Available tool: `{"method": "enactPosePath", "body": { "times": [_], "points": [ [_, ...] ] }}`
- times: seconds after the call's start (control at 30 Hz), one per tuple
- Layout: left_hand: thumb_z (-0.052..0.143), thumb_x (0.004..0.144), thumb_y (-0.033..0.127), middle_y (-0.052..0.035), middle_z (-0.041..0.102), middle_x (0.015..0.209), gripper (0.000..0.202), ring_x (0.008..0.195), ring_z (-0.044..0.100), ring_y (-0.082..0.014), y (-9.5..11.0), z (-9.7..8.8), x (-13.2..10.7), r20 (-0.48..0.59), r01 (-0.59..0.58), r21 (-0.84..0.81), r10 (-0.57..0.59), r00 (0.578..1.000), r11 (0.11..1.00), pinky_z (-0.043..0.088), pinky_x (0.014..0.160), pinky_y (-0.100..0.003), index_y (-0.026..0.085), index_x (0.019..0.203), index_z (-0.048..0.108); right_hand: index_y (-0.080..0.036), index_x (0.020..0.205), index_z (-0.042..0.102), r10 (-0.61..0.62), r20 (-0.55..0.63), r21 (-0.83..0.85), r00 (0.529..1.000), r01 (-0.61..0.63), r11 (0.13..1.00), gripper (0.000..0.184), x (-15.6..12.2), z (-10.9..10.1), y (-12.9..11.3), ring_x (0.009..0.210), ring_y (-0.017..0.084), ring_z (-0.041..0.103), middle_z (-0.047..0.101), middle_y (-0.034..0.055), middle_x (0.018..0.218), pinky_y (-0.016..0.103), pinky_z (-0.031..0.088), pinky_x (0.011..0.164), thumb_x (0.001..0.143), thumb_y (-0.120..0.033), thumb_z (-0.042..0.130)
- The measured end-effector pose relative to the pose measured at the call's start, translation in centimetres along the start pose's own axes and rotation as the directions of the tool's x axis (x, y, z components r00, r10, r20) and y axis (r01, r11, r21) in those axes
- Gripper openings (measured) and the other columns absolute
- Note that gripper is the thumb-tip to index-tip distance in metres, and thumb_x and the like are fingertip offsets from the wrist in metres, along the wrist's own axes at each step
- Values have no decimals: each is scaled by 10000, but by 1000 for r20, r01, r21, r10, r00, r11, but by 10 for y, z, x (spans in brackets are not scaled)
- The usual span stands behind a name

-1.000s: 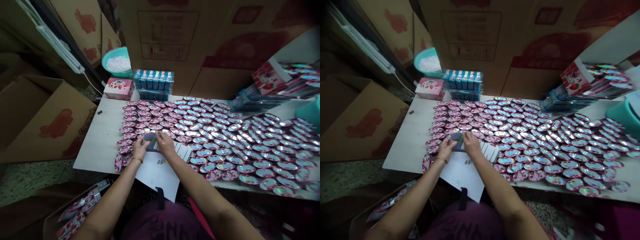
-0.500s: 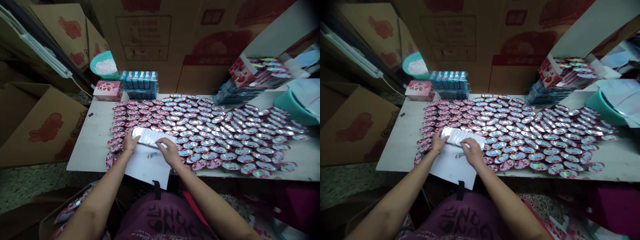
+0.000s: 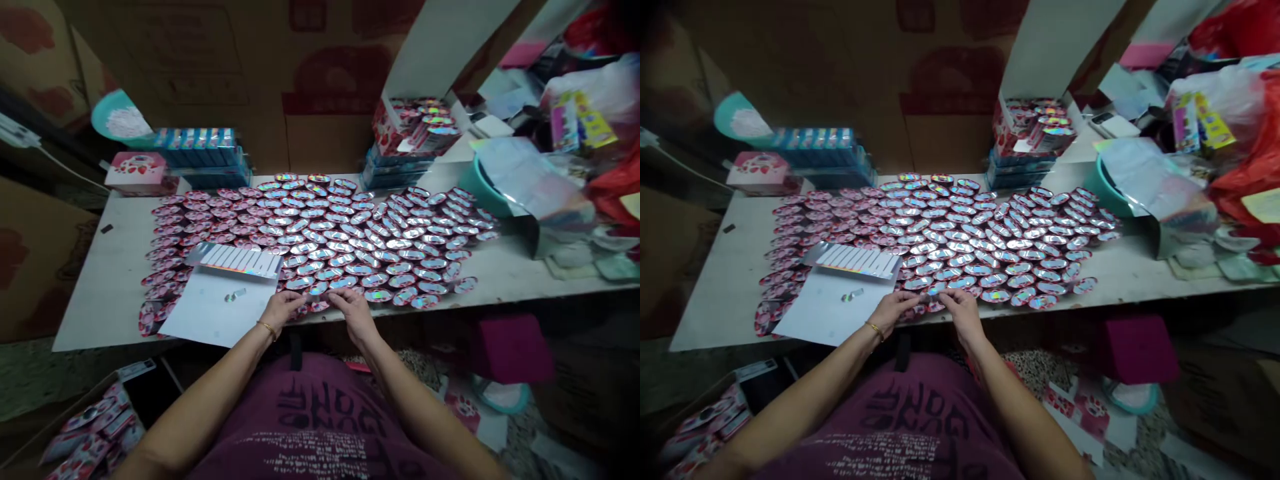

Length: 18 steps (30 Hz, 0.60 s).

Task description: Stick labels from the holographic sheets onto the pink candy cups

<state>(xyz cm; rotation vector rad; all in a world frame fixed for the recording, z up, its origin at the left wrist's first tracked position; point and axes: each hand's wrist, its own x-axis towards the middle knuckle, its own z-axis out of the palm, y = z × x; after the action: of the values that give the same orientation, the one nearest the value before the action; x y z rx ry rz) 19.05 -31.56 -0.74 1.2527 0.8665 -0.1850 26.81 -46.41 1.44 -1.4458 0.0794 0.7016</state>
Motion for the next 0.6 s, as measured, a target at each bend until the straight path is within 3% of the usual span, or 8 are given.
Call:
{"method": "enactPosePath", "body": {
  "times": [0.13,0.2,0.37,0.43,0.6],
  "points": [
    [690,556,365,25,540,527,289,461,428,-51,-10,31,3,186,62,60,-72,980,996,287,448,-177,114,673,609,-176,729,660,21,-85,-2,996,-21,1000,218,-9,-43,10,635,123,543,633,-8,668,268,406,664,582,-334,695],
    [671,571,365,29,528,521,270,446,403,-47,-13,45,6,211,59,110,-81,974,992,260,432,-177,119,660,605,-174,733,662,1,-128,-49,992,-7,999,228,-5,-61,15,641,136,546,638,1,676,283,409,668,587,-347,684],
    [621,613,314,37,496,463,198,428,402,-54,-13,74,19,149,-55,294,11,989,954,280,436,-177,126,569,580,-175,746,667,-135,-138,-259,981,95,961,224,22,-93,29,719,164,562,656,27,742,306,409,721,638,-366,622],
    [580,651,287,41,474,434,191,396,401,-55,-14,85,26,93,-36,406,-2,996,913,285,425,-179,129,543,567,-174,749,665,-214,-146,-369,966,148,918,225,32,-101,34,744,173,562,652,37,763,311,411,728,666,-370,590],
    [506,691,258,25,476,416,211,341,428,-77,-20,105,38,-64,75,533,-48,997,843,292,394,-197,137,528,559,-188,743,665,-433,-41,-722,901,273,636,209,45,-107,40,773,171,527,624,49,780,308,373,743,759,-326,510]
  ]
}}
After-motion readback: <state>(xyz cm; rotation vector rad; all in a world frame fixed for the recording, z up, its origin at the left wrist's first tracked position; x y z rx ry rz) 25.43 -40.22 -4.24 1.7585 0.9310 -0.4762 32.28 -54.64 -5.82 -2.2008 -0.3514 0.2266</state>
